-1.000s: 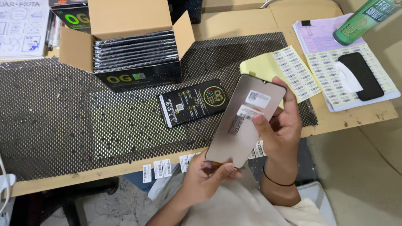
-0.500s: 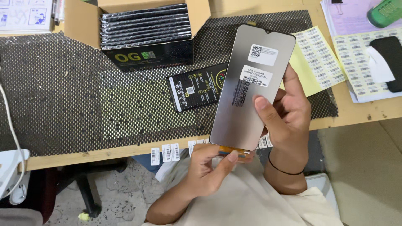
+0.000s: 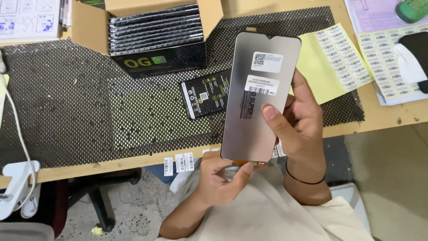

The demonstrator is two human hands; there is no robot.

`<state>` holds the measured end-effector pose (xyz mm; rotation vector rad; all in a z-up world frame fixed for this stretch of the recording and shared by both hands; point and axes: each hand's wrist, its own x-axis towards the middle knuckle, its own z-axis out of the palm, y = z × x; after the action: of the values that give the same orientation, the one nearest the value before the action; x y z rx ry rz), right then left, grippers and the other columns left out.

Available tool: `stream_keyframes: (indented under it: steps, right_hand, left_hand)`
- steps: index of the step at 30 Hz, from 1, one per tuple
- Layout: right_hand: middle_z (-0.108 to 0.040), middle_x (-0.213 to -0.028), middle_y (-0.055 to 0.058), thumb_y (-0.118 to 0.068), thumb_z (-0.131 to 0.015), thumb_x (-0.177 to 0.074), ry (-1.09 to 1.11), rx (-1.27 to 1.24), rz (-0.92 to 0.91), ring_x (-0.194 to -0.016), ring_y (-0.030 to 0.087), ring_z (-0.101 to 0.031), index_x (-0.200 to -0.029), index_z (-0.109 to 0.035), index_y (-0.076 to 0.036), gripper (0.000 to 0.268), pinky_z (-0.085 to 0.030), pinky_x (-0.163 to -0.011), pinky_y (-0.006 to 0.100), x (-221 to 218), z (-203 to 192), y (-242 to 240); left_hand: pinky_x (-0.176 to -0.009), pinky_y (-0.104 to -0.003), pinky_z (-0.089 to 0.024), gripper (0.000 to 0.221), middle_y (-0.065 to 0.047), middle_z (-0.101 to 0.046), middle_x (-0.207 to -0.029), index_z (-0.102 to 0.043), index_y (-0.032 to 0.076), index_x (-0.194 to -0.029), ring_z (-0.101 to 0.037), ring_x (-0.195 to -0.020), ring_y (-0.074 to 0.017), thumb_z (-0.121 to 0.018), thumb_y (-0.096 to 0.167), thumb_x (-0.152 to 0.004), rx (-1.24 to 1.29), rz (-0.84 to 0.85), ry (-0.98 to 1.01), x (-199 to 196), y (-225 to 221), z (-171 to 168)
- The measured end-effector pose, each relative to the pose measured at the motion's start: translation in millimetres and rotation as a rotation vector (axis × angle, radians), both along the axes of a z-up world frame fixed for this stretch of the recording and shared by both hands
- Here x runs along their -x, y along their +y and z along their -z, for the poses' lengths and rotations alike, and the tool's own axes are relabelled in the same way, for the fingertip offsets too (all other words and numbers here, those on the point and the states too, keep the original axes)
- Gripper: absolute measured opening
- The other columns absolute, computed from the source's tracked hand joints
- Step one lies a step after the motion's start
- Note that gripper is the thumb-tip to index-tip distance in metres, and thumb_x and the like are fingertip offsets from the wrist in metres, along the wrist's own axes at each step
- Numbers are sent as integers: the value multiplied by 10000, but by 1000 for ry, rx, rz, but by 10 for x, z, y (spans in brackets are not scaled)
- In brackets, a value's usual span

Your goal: The person picks up a phone LCD screen component from a box, removes a protective plastic film from the back, and then slides the screen into a protective black sleeve before returning it to the storage box.

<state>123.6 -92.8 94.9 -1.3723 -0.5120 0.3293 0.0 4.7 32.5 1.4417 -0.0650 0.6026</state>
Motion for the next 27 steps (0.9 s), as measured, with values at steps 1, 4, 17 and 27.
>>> stream_keyframes:
  steps: [1, 4, 17, 27]
  right_hand:
    - [-699, -1079, 42, -210, -652, -950, -2, -6, 2, -888, 72, -611, -1587, -359, -32, 723, -504, -770, 200, -9, -5, 8]
    - [-673, -1171, 42, -183, -609, -977, -42, -5, -65, -981, 85, -617, -1589, -342, -15, 689, -511, -841, 204, -23, -8, 49]
    - [-711, -1006, 17, -181, -679, -925, -58, 1, 94, -780, 39, -575, -1551, -412, -28, 698, -445, -666, 168, -31, 35, -27]
    - [-622, -916, -11, -146, -666, -977, -98, -202, 251, -517, 23, -330, -1586, -392, -36, 676, -259, -489, 184, -420, 26, -160]
  left_hand:
    - [-674, -251, -537, 190, -41, -755, -884, -785, 16, -944, -673, -751, -127, -626, 107, -993, -6, 2, -2, 0, -10, 3]
    - [-786, -284, -619, 157, -87, -784, -927, -774, 22, -930, -758, -850, -173, -649, 99, -984, 54, 26, 68, 17, -35, 37]
    - [-793, -333, -646, 163, -151, -763, -906, -693, -22, -995, -765, -816, -244, -615, 120, -1017, 265, 179, 217, 72, -68, 220]
    - [-843, -422, -637, 393, -233, -748, -1025, -437, 40, -1427, -785, -883, -357, -542, 9, -1050, 326, 335, 207, 260, -3, 350]
